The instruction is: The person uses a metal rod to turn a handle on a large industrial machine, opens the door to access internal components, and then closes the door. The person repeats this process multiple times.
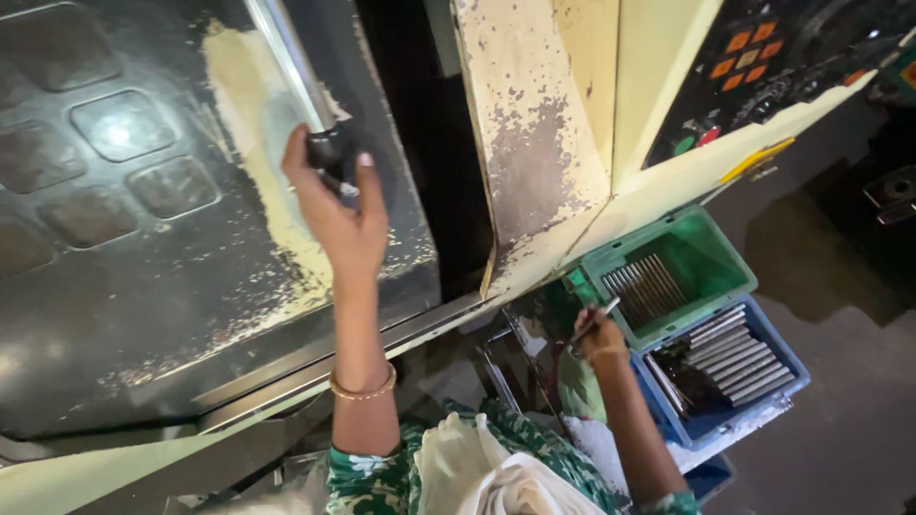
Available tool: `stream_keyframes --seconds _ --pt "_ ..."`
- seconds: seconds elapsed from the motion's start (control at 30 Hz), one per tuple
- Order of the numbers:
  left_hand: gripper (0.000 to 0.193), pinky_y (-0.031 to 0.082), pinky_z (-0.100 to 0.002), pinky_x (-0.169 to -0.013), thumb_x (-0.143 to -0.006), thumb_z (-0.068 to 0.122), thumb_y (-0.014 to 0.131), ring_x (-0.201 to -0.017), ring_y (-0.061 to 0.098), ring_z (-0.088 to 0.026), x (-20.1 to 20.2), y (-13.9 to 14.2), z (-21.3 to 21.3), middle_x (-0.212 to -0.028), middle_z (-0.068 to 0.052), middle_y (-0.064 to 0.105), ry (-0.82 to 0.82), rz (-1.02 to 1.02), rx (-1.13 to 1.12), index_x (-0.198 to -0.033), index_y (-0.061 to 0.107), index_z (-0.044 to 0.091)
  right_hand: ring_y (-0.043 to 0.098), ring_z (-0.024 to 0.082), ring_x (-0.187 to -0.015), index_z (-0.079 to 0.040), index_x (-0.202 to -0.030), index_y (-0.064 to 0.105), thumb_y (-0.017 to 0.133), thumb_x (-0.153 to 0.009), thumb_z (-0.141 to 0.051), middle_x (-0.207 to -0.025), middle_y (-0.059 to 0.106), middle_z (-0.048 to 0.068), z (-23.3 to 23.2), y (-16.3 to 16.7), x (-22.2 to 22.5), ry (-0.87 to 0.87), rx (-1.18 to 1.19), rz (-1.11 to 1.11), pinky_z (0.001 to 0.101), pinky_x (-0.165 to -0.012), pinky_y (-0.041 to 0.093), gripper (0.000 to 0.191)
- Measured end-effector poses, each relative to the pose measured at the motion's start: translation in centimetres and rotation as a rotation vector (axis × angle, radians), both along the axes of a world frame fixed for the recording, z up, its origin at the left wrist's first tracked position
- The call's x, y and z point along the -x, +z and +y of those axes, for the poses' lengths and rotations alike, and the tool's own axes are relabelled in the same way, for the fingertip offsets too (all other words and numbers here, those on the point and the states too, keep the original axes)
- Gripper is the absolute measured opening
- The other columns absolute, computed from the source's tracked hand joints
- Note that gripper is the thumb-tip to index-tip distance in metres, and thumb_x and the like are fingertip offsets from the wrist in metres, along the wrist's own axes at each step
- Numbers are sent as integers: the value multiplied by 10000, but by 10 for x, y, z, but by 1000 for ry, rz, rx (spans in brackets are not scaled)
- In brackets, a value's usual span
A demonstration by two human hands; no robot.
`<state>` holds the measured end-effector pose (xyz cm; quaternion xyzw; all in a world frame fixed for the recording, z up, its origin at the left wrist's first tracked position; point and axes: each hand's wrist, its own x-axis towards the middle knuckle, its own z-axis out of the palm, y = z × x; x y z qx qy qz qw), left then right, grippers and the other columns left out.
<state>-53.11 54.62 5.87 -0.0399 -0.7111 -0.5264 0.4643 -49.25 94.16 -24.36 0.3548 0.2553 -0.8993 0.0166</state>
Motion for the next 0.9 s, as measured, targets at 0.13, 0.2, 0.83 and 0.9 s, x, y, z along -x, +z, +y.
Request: stream_keyframes --seconds 0.13,0.2,0.83,0.9 --pt "612 492 -327 -1074 -1066 40 678 -1207 599 -276 12 -2 14 -1478 -233 485 17 14 126 -1555 319 -37 569 228 -685 7 -1112 668 582 -1038 -236 -828 639 95 -15 -16 -20 242 -473 23 372 -628 461 268" --pt "621 518 -348 -1096 -1057 52 665 -1261 604 -301 19 -3 21 -1479 -248 469 -45 2 66 -1551 302 -48 492 281 -640 67 -1118 732 718 -1051 -304 -779 604 156 -27 -17 -23 435 -1067 101 456 -620 386 377" --pt "845 344 -530 -1280 -977 109 730 -1497 383 -500 40 0 42 -1605 -312 321 -11 -2 401 -1589 171 -56 691 409 -1059 -102 -1153 666 834 -695 -527 -1159 697 209 -63 -19 -19 1163 -1936 -98 503 -879 566 647" --pt "878 327 -531 -1288 -978 116 731 -1513 345 -501 42 2 44 -1615 -324 289 -40 2 405 -1595 131 -61 664 415 -1043 -110 -1171 661 861 -642 -481 -1186 661 194 -75 -16 -30 1038 -1925 81 519 -846 555 677"
